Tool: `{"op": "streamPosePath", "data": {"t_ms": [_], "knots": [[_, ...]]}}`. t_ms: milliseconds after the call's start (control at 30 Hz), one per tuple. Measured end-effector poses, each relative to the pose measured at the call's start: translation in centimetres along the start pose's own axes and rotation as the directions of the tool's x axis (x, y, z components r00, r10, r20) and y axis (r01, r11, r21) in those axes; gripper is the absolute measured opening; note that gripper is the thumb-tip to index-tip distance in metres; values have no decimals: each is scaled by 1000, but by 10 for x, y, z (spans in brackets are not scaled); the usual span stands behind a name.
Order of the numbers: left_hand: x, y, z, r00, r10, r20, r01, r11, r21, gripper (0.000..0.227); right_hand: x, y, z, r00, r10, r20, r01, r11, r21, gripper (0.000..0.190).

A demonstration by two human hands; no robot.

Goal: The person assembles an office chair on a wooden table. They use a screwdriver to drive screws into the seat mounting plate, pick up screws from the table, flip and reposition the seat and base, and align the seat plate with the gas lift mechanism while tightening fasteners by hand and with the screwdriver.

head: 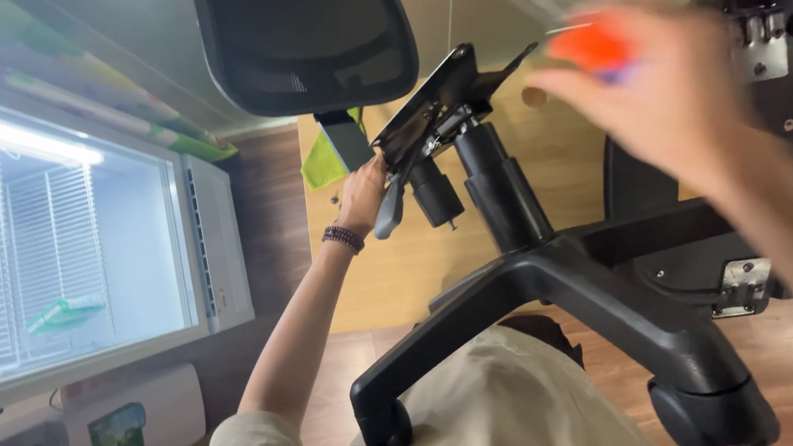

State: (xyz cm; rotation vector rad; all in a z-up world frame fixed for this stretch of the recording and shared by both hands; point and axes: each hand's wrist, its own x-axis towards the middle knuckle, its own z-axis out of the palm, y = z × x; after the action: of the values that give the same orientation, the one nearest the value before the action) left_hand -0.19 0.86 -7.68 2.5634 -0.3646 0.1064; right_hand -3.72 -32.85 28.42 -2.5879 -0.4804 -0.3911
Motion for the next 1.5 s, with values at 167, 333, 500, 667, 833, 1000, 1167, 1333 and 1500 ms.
{"op": "streamPosePath", "data": {"t_ms": [167,333,500,667,833,1000,1167,1333,1500], "knots": [[-2,8,-10,999,-10,-31,8,997,-76,18,78,-44,112,838,-469,279,484,875,19,15],[-3,19,-22,998,34,-50,-37,997,-61,27,107,-43,204,687,-622,376,710,684,-166,7],[-5,18,-21,1000,8,-6,-8,998,-69,34,116,-51,245,592,-513,621,710,697,-102,28],[-2,31,-30,998,-55,37,59,991,-121,39,107,-51,264,570,-442,693,774,573,-271,5],[-6,29,-27,998,13,-54,-16,999,-46,34,105,-47,258,510,-528,679,834,497,-239,2],[-10,39,-34,993,1,-117,-13,994,-104,33,105,-46,254,475,-536,698,857,460,-231,3],[-20,28,-15,989,-54,-139,36,991,-130,37,105,-46,254,448,-584,677,883,408,-232,4],[-40,66,-44,936,-104,-335,34,978,-208,54,107,-42,252,426,-594,682,882,441,-166,1],[-83,90,-54,928,-244,-283,90,881,-465,41,108,-43,250,410,-633,657,895,419,-154,3]]}}
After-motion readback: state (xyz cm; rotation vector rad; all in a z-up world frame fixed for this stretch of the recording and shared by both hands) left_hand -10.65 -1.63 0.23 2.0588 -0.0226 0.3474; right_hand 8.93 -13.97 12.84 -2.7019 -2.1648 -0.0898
